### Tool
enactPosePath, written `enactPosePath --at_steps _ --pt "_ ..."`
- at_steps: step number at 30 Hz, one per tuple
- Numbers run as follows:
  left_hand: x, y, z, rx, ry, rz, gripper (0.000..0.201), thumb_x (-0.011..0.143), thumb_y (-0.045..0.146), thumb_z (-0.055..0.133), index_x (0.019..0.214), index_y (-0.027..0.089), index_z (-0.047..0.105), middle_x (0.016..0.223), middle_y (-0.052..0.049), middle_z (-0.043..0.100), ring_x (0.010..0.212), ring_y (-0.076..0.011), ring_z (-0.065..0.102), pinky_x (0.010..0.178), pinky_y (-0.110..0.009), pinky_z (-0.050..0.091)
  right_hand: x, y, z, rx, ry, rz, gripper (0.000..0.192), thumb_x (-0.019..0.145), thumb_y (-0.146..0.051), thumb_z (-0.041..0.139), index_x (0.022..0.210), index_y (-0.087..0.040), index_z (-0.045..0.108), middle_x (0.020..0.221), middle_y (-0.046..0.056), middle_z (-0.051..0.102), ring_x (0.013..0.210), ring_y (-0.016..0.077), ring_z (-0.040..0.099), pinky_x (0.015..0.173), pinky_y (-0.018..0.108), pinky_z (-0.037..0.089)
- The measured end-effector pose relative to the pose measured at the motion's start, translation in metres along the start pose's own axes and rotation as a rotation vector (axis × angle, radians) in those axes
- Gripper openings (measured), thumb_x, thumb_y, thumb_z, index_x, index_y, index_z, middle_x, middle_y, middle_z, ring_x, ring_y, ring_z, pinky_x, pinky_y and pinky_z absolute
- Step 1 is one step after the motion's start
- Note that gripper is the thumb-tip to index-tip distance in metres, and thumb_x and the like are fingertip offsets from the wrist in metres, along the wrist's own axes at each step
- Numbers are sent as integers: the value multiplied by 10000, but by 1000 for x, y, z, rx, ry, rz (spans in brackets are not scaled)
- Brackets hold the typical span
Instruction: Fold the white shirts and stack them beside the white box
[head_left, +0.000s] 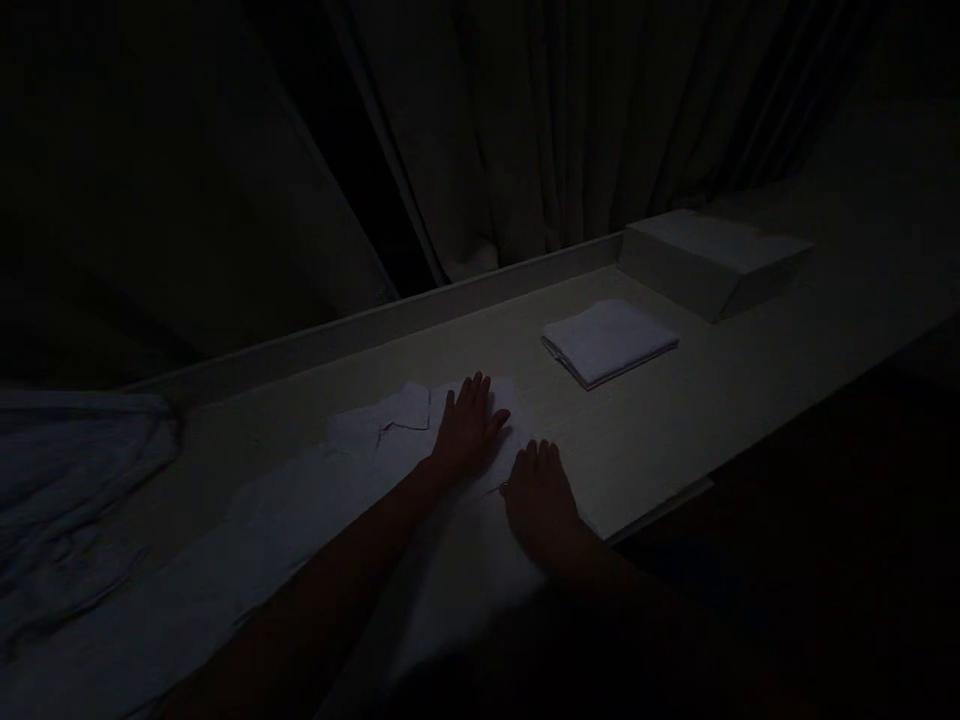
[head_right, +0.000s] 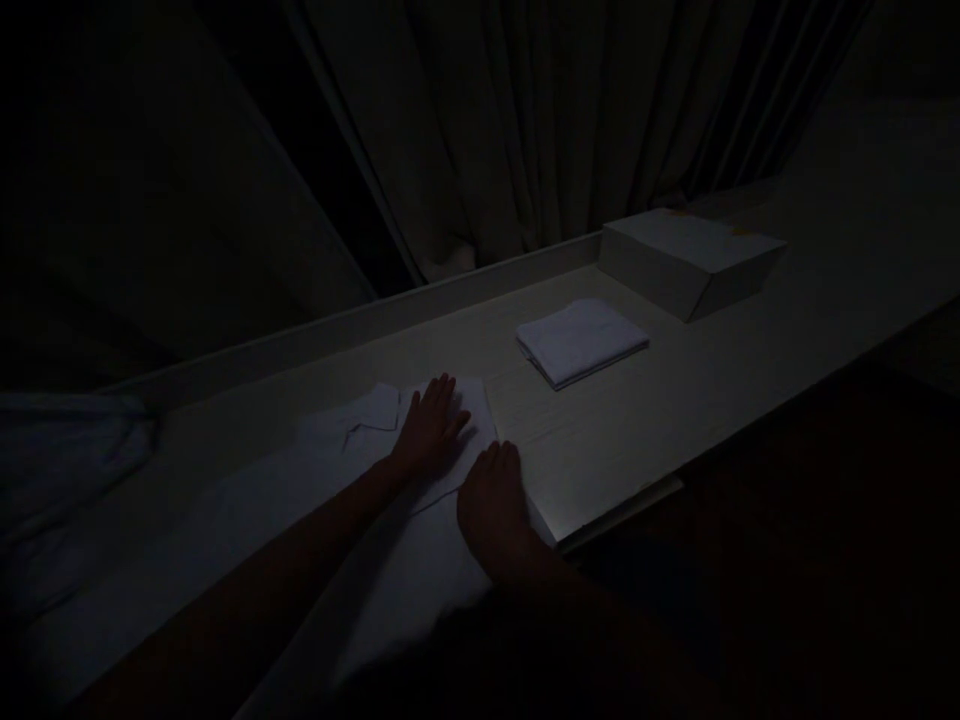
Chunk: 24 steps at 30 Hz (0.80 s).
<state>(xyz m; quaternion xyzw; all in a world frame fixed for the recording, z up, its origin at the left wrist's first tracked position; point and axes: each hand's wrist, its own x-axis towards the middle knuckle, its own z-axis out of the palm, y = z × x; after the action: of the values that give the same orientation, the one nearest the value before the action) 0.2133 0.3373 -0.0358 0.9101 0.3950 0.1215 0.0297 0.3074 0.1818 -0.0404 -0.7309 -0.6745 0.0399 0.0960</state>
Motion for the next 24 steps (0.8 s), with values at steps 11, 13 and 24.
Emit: enactPosePath --at_steps 11,13,24 --pt "-317 -103 -87 -123 350 -824 380 871 533 466 1086 247 595 1155 -78 662 1110 -255 614 968 -400 484 14 -64 22 63 154 -433 496 1031 -357 329 1428 -101 482 1520 157 409 1470 296 236 1201 504 176" --pt "-352 -119 -97 -123 330 -998 355 858 550 456 979 252 607 1031 -68 688 984 -264 650 868 -399 507 12 -82 32 55 147 -456 468 1028 -334 349 1403 -108 513 1497 155 445 1458 291 269 1196 499 193" --pt "-381 -151 -97 -494 616 -1400 427 744 628 590 890 242 482 805 -53 649 756 -275 674 729 -480 561 18 -235 51 99 -1 -658 509 1029 -469 318 1497 -278 378 1579 60 328 1474 282 226 1168 544 219"
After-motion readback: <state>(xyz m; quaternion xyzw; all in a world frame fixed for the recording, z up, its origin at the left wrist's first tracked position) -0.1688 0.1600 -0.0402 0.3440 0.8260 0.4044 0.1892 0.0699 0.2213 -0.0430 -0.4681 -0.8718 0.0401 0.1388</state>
